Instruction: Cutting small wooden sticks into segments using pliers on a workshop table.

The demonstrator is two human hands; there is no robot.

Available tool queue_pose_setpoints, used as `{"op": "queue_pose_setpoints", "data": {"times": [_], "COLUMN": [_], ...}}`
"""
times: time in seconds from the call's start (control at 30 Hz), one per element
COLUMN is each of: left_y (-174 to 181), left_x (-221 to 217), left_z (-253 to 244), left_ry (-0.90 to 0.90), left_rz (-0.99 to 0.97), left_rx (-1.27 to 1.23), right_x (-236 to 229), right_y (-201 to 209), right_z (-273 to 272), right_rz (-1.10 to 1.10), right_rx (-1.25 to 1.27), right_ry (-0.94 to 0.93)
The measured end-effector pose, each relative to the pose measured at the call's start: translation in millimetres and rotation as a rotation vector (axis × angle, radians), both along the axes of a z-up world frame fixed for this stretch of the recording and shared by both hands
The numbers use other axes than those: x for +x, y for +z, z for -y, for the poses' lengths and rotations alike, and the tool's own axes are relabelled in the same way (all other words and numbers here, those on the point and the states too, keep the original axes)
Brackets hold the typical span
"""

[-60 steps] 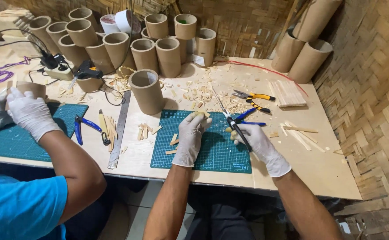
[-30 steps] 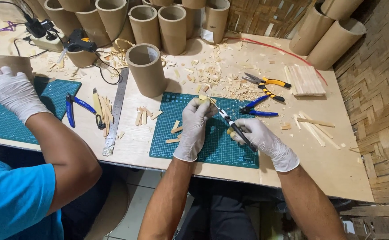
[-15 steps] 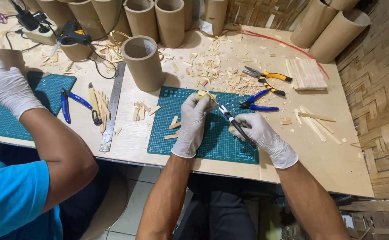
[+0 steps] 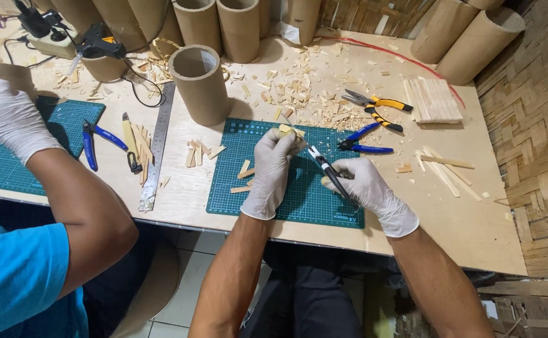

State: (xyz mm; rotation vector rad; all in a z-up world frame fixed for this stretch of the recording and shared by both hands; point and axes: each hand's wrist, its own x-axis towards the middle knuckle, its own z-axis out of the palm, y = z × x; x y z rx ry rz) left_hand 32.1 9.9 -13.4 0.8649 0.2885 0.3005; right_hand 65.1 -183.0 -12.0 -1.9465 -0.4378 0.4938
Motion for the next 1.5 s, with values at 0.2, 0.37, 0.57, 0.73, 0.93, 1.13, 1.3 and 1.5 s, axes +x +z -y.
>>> {"op": "queue_pose_setpoints", "data": {"times": [0.2,0.37,0.57,0.73,0.93,1.13,1.3,1.5], "left_y": [-7,4,17,16,16,33,35,9], "left_x": [3,0,-6,-5,-3,-9,-10,-1], "left_z": [0,2,5,6,6,7,8,1], "left_ry": [0.002,0.012,0.004,-0.004,-0.014,-0.040,-0.046,0.040], "left_rz": [0.004,-0.019,-0.020,-0.037,-0.038,-0.053,-0.052,-0.060], "left_rx": [-0.004,-0.016,-0.027,-0.011,0.062,0.116,0.127,0.169], "right_x": [-3,-10,-23,-29,-33,-29,-24,-20], "right_y": [2,8,28,30,33,18,11,30], "right_z": [1,-4,-14,-16,-19,-14,-12,-15], "right_rz": [0.029,0.120,0.319,0.465,0.557,0.637,0.795,0.426], "right_rx": [-0.024,-0.154,-0.327,-0.461,-0.506,-0.509,-0.340,-0.320], "right_ry": [-0.010,-0.084,-0.162,-0.218,-0.235,-0.272,-0.233,-0.148]}}
